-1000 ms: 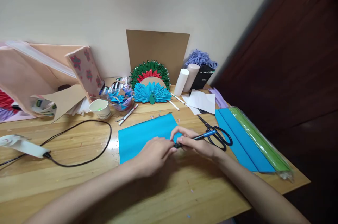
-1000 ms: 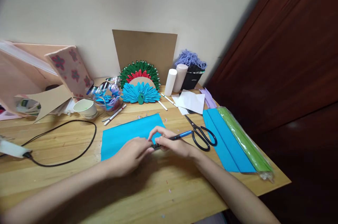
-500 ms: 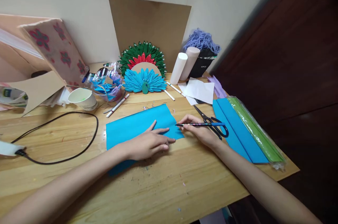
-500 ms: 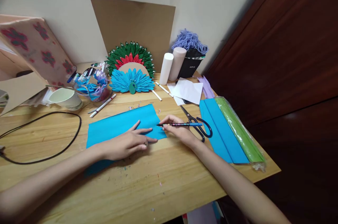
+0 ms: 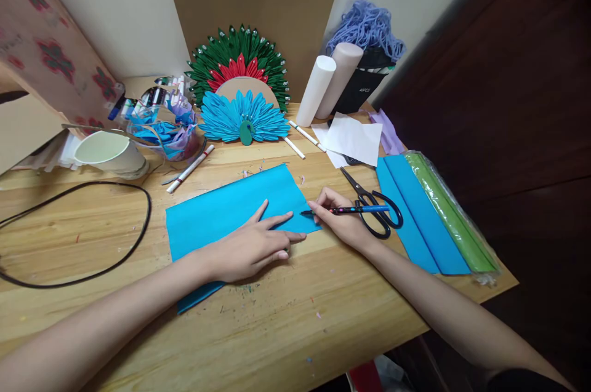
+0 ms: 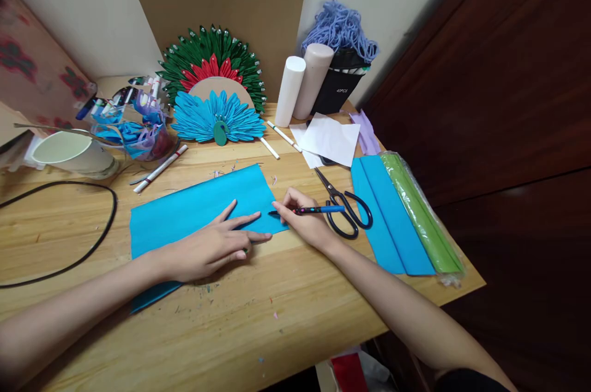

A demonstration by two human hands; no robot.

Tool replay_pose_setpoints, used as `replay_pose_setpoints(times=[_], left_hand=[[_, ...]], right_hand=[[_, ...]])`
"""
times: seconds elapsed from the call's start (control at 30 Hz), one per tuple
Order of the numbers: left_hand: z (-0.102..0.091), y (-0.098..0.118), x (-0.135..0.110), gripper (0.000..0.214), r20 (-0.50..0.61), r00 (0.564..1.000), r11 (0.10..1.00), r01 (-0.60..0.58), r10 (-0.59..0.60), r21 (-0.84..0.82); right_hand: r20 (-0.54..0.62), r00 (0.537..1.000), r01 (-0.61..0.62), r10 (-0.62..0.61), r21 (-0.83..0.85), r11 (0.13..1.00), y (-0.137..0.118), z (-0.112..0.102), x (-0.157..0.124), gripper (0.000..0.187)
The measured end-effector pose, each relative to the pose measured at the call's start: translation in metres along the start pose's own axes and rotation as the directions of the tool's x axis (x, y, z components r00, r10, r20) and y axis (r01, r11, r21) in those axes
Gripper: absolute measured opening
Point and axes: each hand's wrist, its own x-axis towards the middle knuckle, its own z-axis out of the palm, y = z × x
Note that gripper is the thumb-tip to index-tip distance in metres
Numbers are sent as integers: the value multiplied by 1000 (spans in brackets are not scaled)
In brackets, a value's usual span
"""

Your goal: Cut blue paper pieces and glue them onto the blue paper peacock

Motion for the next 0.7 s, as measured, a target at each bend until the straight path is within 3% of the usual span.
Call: replay_pose_setpoints(times=[0.23,0.4,0.57,0.7], left_hand=[[0,-1,0,30,-15,1000,999,-7,6,-44],[2,-2,0,31,10,1000,1000,0,0,-20],[1,-1,0,31,0,1000,999,-4,4,-35],[1,-1,0,34,1,1000,1000,5,-5,-26]], right_hand=[[34,999,-3,4,-27,1000,1,-1,-2,30],[-22,1000,2,-3,-46,999,2,-2,-2,28],[65,998,26,-23,-44,999,3,-2,-3,32],[-26,1000,5,-5,-20,1000,4,-1,-3,30]])
